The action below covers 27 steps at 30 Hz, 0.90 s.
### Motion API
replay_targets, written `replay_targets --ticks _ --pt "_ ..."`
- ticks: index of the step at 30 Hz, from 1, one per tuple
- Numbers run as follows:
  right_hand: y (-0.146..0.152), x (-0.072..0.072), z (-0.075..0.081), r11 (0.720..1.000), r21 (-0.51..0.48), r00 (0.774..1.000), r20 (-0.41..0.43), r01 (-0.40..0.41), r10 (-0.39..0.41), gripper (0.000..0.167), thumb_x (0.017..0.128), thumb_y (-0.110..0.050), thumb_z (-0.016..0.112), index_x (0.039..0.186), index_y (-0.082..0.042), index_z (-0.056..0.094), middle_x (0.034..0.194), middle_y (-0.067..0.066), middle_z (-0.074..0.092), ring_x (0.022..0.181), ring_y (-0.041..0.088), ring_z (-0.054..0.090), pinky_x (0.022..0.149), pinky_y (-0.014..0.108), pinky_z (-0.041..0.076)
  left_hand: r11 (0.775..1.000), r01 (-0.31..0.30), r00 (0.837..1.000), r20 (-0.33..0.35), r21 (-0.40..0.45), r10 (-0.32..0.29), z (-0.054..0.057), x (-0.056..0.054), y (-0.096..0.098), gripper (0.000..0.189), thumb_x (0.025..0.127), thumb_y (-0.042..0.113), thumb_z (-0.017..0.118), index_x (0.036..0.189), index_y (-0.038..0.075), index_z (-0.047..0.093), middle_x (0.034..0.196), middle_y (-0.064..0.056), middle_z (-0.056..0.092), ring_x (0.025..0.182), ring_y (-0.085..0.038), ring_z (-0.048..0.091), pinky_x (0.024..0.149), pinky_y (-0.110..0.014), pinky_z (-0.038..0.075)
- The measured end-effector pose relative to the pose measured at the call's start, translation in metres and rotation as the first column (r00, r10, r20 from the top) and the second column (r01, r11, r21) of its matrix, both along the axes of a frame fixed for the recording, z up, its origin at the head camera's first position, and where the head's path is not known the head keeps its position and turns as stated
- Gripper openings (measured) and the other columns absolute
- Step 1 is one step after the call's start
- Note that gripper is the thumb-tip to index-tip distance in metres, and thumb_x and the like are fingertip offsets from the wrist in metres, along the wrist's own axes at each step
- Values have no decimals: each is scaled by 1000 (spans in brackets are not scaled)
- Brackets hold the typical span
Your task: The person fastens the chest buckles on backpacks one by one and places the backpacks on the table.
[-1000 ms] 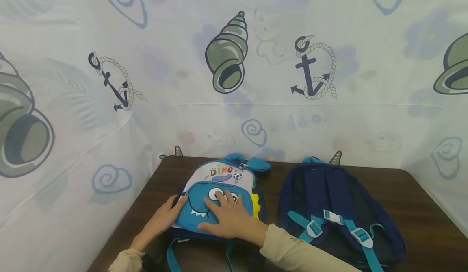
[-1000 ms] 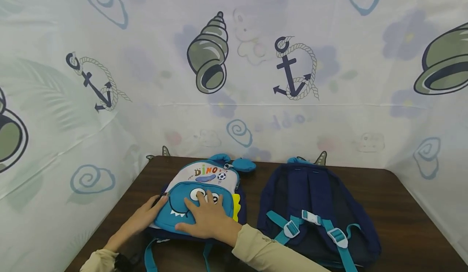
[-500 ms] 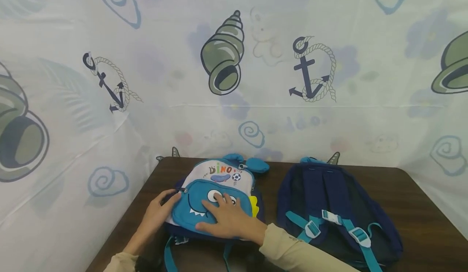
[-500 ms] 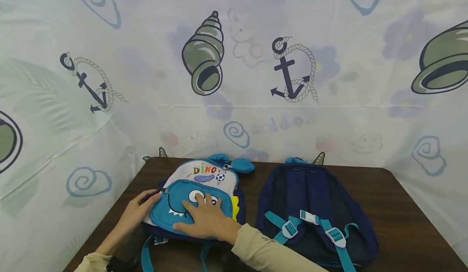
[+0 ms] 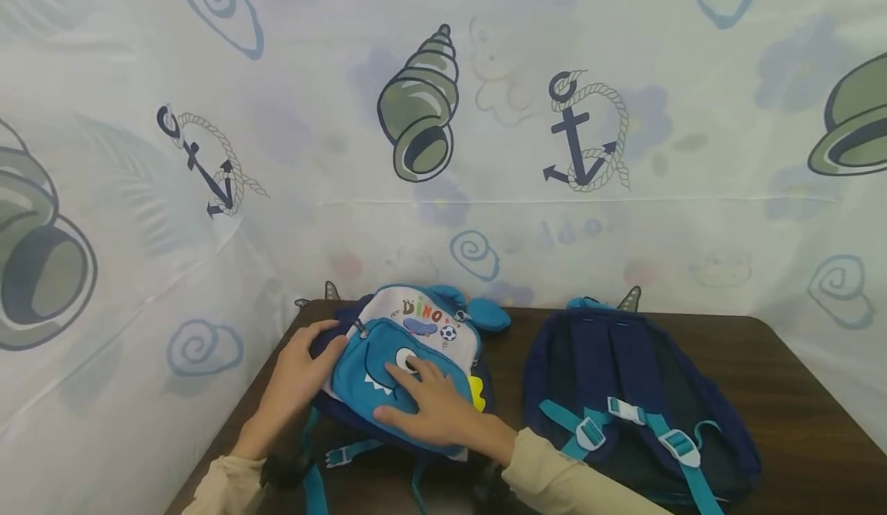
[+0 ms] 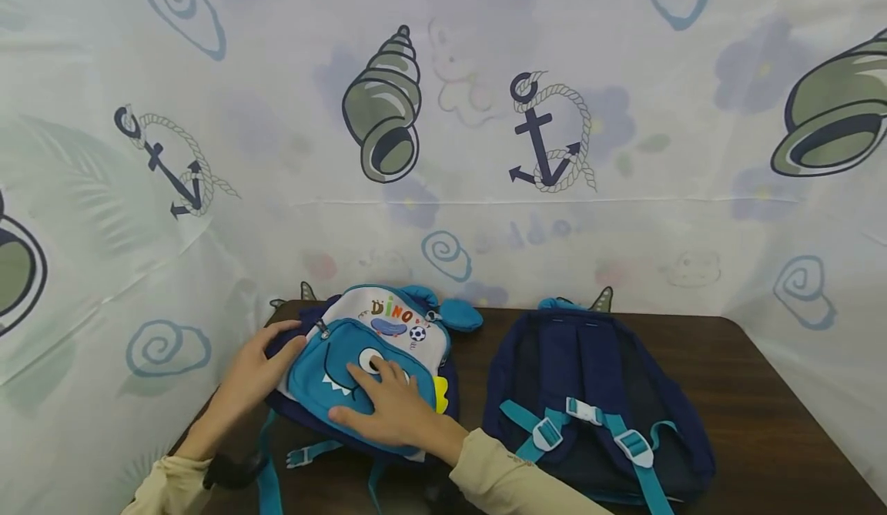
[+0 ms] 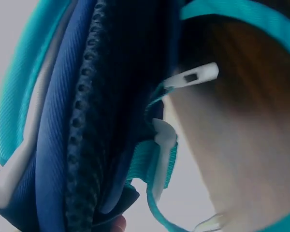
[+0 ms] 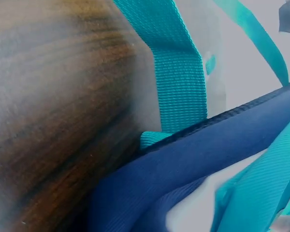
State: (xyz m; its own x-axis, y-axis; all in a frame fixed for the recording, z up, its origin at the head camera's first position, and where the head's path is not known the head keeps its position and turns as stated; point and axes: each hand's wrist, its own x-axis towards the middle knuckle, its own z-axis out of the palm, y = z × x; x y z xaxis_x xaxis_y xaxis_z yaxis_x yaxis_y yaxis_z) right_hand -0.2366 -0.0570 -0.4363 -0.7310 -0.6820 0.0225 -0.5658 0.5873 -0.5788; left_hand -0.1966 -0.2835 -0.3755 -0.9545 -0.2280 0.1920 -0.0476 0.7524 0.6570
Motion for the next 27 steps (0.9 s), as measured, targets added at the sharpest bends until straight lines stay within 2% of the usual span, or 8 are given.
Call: replay_targets --ticks 5,13,17,22,27 --pt "2 -1 -3 994 -106 1000 6 22 -21 73 93 -72 43 157 -40 25 164 6 24 147 37 30 107 68 36 998 27 996 -85 -54 -32 20 -2 10 47 102 39 53 140 10 54 139 -22 52 129 -44 50 105 -67 39" --pt "6 4 -6 962 -273 998 55 32 -18 68 95 -67 47 155 -46 23 164 5 22 144 38 34 105 69 38 993 63 988 -137 -103 -77 42 -5 25 40 101 28 54 135 10 60 140 -24 52 130 -45 49 105 -69 37" --pt "4 9 -10 926 -376 997 77 34 -6 66 97 -60 49 155 -45 23 164 6 21 142 38 36 104 68 40 987 81 980 -167 -139 -104 52 -2 33 39 100 26 54 135 11 61 135 -23 55 124 -44 54 101 -67 42" --pt "1 13 -14 859 -512 998 54 16 14 62 101 -47 52 156 -39 24 163 9 21 144 36 33 107 68 35 978 92 970 -206 -190 -131 66 1 47 38 100 27 53 134 13 62 136 -20 56 123 -42 56 99 -64 45" --pt "2 15 -15 818 -575 999 47 10 20 61 103 -40 51 156 -40 21 164 7 20 147 34 29 109 69 31 966 90 963 -225 -241 -146 79 3 62 38 99 27 54 133 13 63 133 -20 58 118 -40 60 96 -63 49"
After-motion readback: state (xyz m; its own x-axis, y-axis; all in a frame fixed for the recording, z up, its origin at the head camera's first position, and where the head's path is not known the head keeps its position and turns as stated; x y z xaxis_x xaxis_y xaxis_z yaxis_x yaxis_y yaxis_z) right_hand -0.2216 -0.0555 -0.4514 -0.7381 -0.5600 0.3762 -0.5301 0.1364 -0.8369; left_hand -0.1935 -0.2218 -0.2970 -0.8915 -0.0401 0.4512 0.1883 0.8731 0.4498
